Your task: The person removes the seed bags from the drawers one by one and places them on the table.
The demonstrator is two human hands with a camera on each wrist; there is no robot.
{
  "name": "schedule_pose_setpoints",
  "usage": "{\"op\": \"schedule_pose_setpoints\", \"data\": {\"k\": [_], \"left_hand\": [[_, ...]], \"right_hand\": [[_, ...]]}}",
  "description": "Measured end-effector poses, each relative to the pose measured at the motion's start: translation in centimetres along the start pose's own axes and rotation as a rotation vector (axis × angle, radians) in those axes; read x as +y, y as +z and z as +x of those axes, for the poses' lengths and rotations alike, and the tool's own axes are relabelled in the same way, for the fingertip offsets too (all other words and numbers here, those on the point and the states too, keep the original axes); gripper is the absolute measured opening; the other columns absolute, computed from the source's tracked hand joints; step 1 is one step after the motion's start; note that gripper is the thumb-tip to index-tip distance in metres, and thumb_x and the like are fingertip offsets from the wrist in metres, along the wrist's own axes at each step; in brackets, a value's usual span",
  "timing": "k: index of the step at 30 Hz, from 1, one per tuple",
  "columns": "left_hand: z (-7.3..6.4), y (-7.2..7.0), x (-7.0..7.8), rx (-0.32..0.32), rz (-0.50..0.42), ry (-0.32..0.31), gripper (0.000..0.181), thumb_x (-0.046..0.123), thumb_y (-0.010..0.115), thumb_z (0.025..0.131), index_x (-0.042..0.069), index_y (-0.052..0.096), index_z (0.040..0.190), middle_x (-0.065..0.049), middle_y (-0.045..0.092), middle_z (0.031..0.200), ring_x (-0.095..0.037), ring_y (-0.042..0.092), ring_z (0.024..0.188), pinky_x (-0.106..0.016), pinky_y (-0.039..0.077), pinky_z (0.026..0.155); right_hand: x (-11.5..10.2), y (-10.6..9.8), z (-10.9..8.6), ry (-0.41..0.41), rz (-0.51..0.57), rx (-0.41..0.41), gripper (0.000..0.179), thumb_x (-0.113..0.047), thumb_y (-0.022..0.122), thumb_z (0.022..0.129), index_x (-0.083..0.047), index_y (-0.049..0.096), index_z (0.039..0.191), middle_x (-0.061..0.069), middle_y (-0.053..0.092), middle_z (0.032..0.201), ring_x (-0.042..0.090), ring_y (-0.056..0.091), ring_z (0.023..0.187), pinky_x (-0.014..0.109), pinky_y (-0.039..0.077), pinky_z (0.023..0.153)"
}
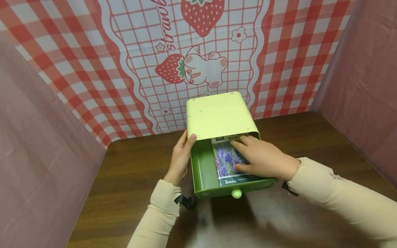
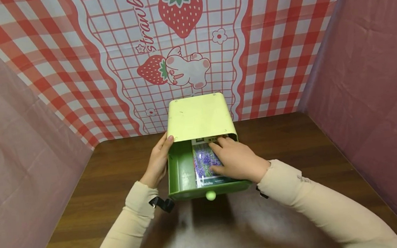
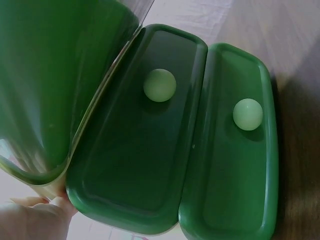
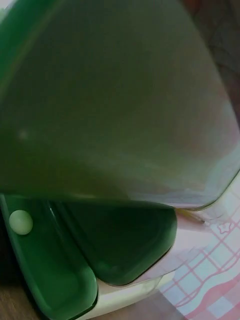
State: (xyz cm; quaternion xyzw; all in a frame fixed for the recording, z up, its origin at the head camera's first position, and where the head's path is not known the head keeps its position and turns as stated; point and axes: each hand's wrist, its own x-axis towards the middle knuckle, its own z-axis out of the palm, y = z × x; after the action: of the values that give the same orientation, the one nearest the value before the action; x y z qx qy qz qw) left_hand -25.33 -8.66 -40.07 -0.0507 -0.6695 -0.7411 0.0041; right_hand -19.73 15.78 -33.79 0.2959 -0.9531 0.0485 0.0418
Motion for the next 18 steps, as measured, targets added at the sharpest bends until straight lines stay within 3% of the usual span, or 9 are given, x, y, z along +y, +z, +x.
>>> {"op": "schedule_pose_setpoints", "data": {"k": [7, 18], "left_hand": [[0.03, -0.04, -0.05, 0.003, 0.006, 0.011, 0.07, 0.038, 0.057, 0.098, 0.011, 0.028, 0.155, -0.009, 0.027, 0.161, -0.027, 0.029, 0.147, -0.044, 0.029, 0.119], [-0.12, -0.08, 0.03, 0.003, 0.02, 0.006, 0.07, 0.04, 0.056, 0.098, 0.012, 0.027, 0.155, -0.007, 0.025, 0.162, -0.026, 0.025, 0.148, -0.044, 0.026, 0.121]], "right_hand": [[-0.16, 0.61, 0.46, -0.022, -0.065, -0.06, 0.072, -0.05, 0.068, 0.088, -0.001, 0.054, 0.138, 0.025, 0.048, 0.145, 0.04, 0.05, 0.129, 0.053, 0.052, 0.095], [-0.89, 0.87, 0.75, -0.015, -0.014, -0.072, 0.07, -0.053, 0.068, 0.087, -0.014, 0.053, 0.142, 0.033, 0.04, 0.147, 0.05, 0.046, 0.13, 0.058, 0.05, 0.096]]}}
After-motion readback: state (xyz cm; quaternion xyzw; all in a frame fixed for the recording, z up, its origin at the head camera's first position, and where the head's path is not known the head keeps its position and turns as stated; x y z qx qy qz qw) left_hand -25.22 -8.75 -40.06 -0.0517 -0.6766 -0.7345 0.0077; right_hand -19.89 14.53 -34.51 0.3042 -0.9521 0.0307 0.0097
